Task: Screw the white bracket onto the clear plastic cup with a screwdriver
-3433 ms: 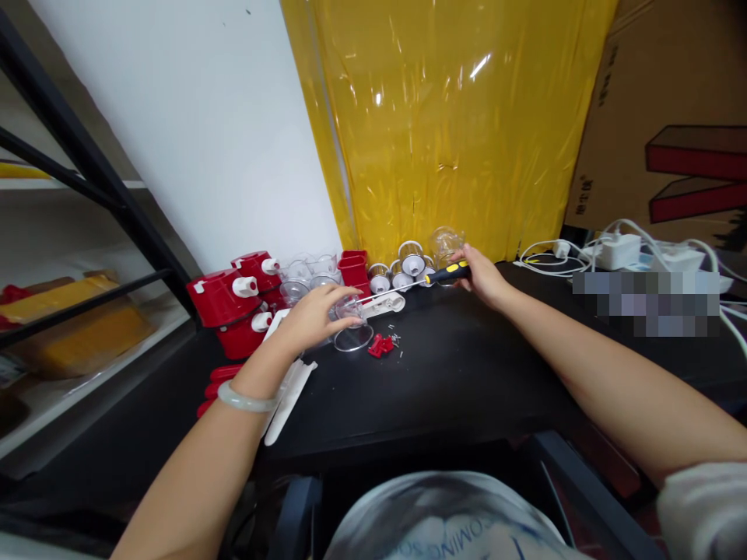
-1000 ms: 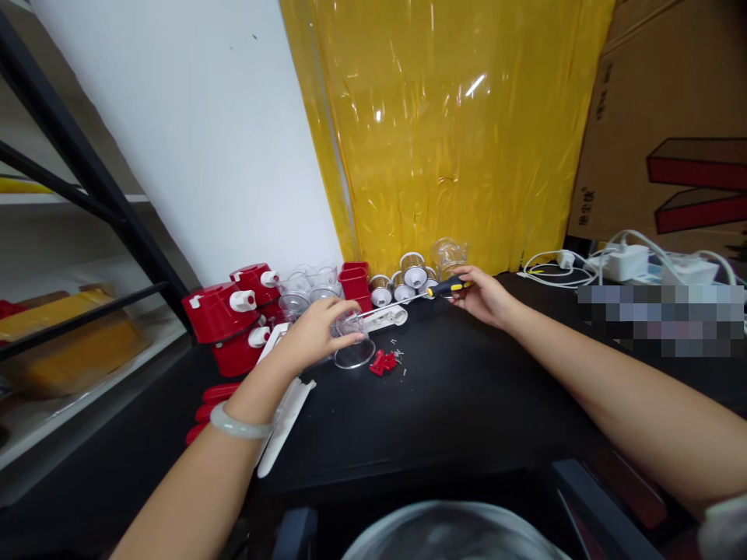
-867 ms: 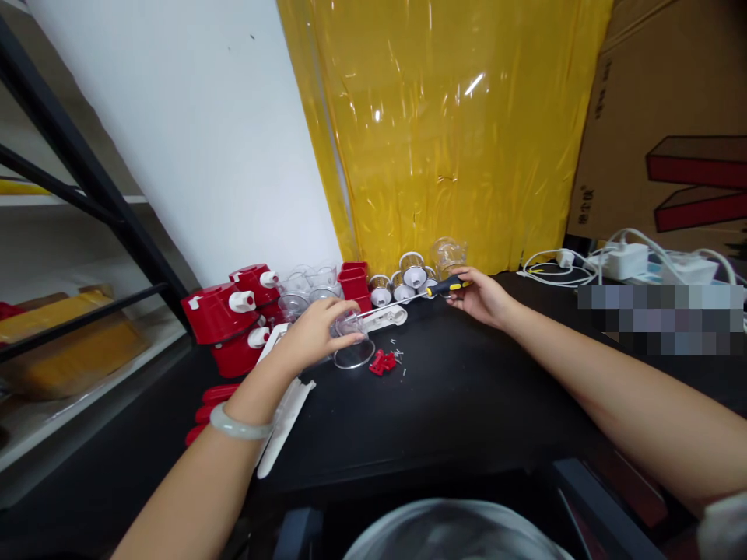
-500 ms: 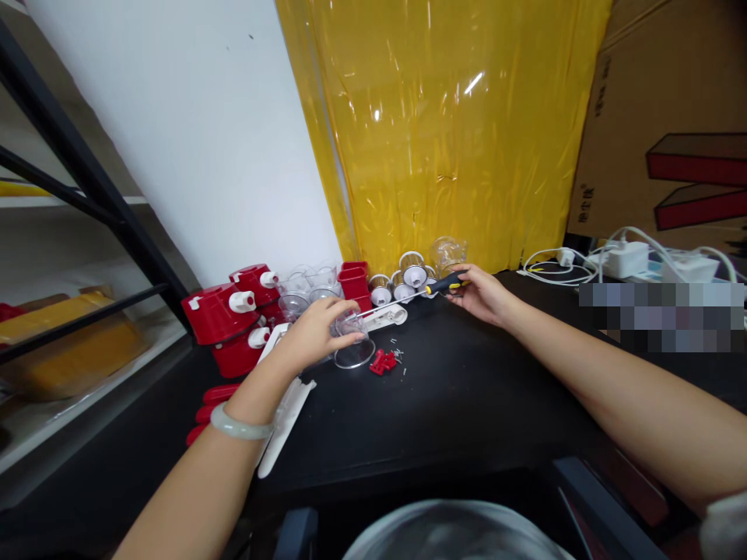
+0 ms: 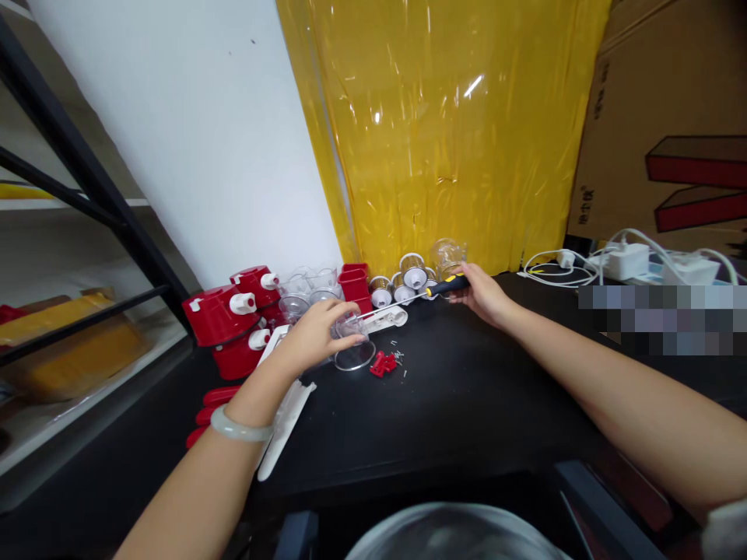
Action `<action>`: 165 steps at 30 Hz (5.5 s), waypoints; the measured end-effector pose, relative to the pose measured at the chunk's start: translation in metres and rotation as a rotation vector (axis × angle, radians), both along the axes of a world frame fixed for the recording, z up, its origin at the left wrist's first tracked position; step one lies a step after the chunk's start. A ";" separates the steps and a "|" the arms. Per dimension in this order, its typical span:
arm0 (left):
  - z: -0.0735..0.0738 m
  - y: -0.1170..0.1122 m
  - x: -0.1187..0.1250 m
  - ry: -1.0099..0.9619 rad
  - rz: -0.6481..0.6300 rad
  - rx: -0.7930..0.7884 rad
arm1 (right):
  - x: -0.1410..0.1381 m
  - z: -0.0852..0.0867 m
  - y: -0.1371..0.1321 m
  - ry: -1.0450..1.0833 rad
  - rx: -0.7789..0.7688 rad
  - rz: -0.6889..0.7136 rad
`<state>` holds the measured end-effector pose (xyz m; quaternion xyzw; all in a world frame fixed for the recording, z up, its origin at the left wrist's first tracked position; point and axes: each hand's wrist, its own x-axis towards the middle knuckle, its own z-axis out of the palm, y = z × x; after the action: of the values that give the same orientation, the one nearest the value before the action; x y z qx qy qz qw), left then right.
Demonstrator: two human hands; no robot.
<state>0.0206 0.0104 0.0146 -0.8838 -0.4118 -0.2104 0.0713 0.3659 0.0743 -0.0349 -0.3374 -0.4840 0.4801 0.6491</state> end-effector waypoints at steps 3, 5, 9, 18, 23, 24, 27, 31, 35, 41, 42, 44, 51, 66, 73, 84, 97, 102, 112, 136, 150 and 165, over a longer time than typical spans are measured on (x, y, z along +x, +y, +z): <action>0.000 0.000 0.000 -0.002 -0.001 0.007 | 0.001 -0.006 0.006 -0.194 0.058 -0.101; 0.000 0.000 0.000 -0.007 -0.001 0.006 | 0.001 -0.007 0.007 -0.171 0.065 -0.084; -0.001 0.001 0.000 -0.010 -0.004 0.005 | -0.001 -0.001 -0.001 0.041 -0.018 0.046; 0.000 0.000 0.000 -0.014 -0.004 -0.001 | 0.000 -0.001 0.000 -0.081 0.014 -0.027; 0.000 0.001 0.000 0.000 -0.007 0.004 | -0.002 -0.003 0.001 -0.073 0.014 -0.033; 0.000 0.001 0.000 -0.001 -0.006 0.005 | -0.002 -0.001 -0.001 -0.009 0.001 0.002; -0.001 0.001 0.000 -0.008 -0.006 0.012 | -0.002 0.003 -0.007 0.119 -0.022 0.109; -0.001 0.001 0.000 -0.007 -0.005 0.006 | -0.001 0.003 -0.006 0.130 -0.017 0.135; 0.000 0.001 0.000 -0.016 -0.003 0.004 | -0.001 -0.003 0.004 -0.099 0.002 -0.049; -0.002 0.003 -0.002 -0.002 -0.009 0.016 | -0.001 -0.001 0.002 0.049 -0.022 0.036; -0.002 0.003 -0.002 0.000 -0.009 0.018 | -0.001 0.000 -0.001 0.101 -0.032 0.079; -0.001 0.003 -0.002 0.001 -0.011 0.021 | -0.001 0.003 -0.005 0.172 -0.049 0.151; 0.000 0.000 0.000 0.007 0.000 0.016 | -0.002 -0.001 0.002 0.062 -0.054 0.039; 0.002 -0.004 0.001 -0.006 0.000 0.003 | -0.002 0.006 -0.007 0.127 -0.099 0.118; 0.002 -0.002 0.000 0.003 -0.007 0.011 | -0.005 0.002 -0.001 -0.050 -0.073 -0.025; 0.003 -0.005 0.002 -0.012 0.022 -0.004 | -0.002 0.006 -0.005 0.084 -0.099 0.068; 0.000 -0.003 -0.001 -0.027 0.011 -0.003 | -0.005 0.007 -0.010 0.114 -0.098 0.136; 0.002 -0.006 0.000 -0.031 0.010 0.002 | -0.003 0.001 -0.001 -0.079 -0.055 0.001; 0.001 -0.006 -0.001 -0.037 0.011 0.010 | -0.003 0.007 -0.012 0.085 -0.095 0.150; 0.003 -0.005 0.003 -0.069 -0.030 -0.040 | 0.003 0.001 0.001 -0.103 -0.009 -0.058; 0.003 -0.006 0.003 -0.080 -0.054 -0.036 | 0.007 0.003 -0.001 -0.275 0.070 -0.128; 0.002 -0.006 0.002 -0.095 -0.042 -0.032 | 0.005 0.006 -0.003 -0.251 0.053 -0.111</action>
<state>0.0221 0.0048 0.0167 -0.8823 -0.3994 -0.2467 0.0330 0.3713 0.0709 -0.0291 -0.4040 -0.5543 0.3846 0.6178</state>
